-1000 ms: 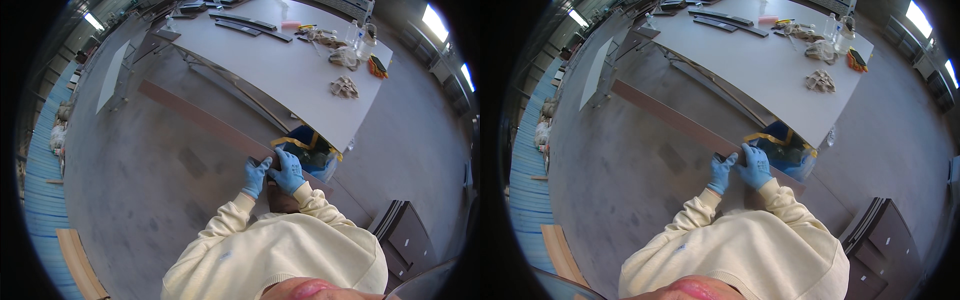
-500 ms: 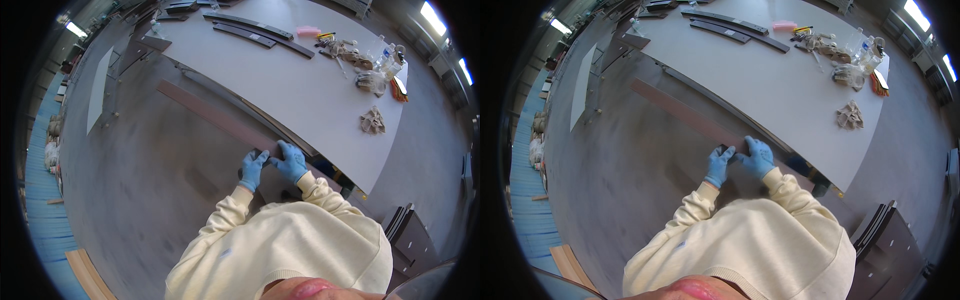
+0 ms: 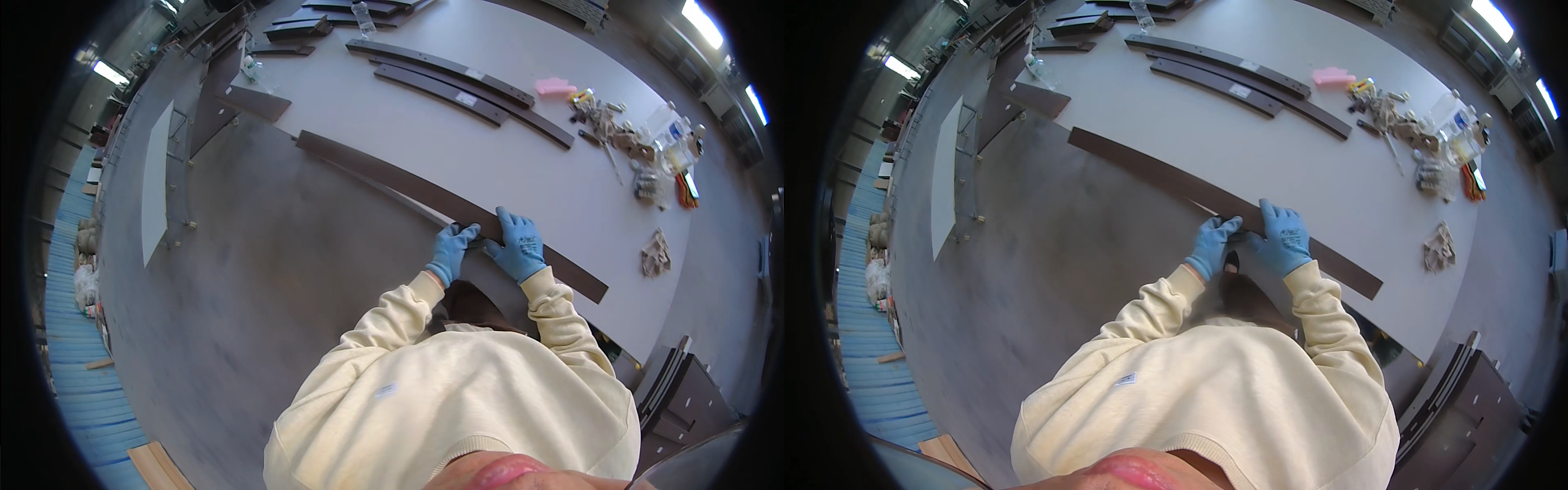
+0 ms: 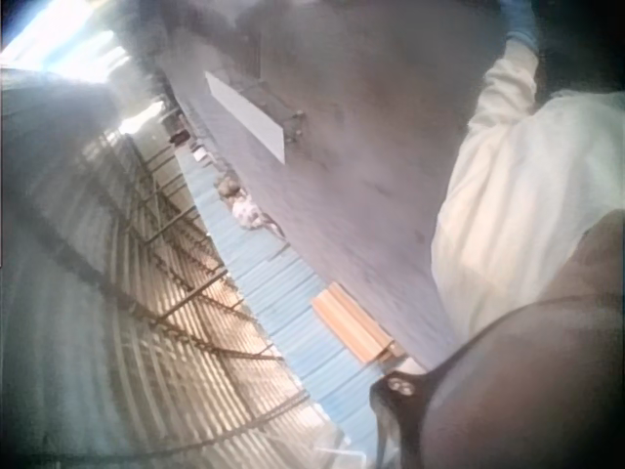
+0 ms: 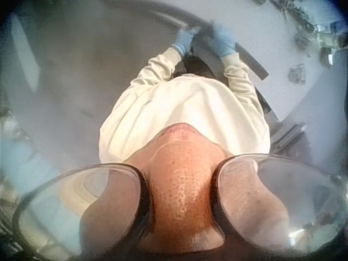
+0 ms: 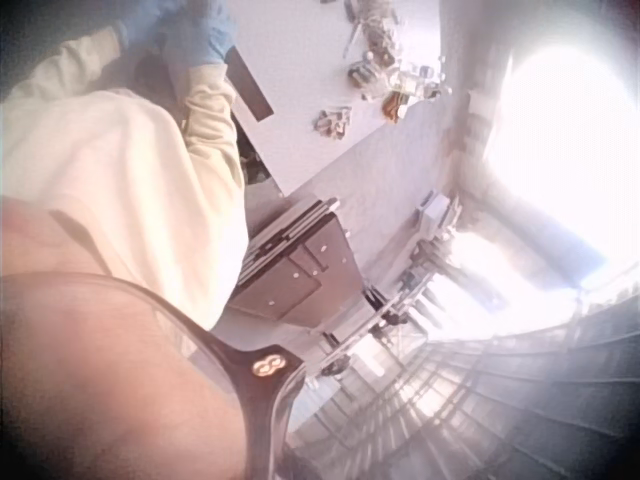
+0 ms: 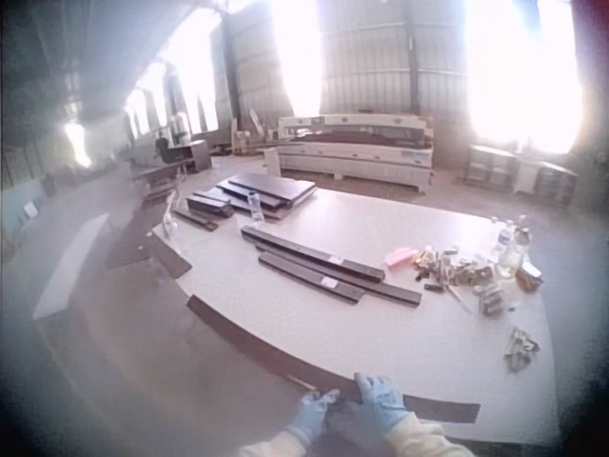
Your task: The person wipes a wooden strip with a cloth, applies wood filler to a defect using a plastic spreader, and smooths the filler. They then place the strip on a larger wooden panel and arrange other wooden pieces on the table.
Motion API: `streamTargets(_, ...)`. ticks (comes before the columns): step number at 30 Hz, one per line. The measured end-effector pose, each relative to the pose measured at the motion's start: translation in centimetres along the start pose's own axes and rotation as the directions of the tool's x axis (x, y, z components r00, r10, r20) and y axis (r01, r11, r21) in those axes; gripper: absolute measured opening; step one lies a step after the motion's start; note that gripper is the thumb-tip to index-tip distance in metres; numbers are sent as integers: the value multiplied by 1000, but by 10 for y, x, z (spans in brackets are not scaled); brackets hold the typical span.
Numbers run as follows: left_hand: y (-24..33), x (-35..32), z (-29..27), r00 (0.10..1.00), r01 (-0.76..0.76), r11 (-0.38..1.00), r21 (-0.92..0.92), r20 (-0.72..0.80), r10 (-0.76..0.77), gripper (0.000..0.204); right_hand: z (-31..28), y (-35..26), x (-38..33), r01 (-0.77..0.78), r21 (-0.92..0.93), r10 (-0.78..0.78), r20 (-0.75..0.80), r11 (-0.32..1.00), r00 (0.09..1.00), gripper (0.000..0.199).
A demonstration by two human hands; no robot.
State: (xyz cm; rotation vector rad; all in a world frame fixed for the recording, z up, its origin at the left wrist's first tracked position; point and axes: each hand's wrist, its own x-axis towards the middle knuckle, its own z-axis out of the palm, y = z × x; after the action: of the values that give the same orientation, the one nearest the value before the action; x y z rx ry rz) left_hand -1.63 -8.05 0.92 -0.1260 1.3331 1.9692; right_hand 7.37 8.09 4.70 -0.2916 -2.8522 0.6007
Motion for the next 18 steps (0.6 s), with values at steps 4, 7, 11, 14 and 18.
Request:
streamTargets(4, 44, 85, 0, 999, -11, 1000, 9, 39, 10, 24, 19, 15, 91, 13, -48, -17, -80, 999, 997, 77)
streamTargets(7, 82, 138, -6, 1000, 18, 998, 67, 25, -20, 27, 35, 25, 157, -19, -22, 18, -42, 1000, 999, 70)
streamTargets(11, 131, 218, -35, 989, 16, 983, 183, 141, -42, 28, 53, 54, 248, 19, 66, -14, -71, 998, 997, 66)
streamTargets(14, 157, 281, -75, 979, -198, 845, 498, 57, 195, 30, 63, 89, 316, 18, 72, -13, -74, 997, 997, 69)
streamTargets(18, 196, 342, -147, 834, -177, 298, 938, -17, 551, 42, 73, 136, 394, 44, -23, -47, -120, 999, 992, 69)
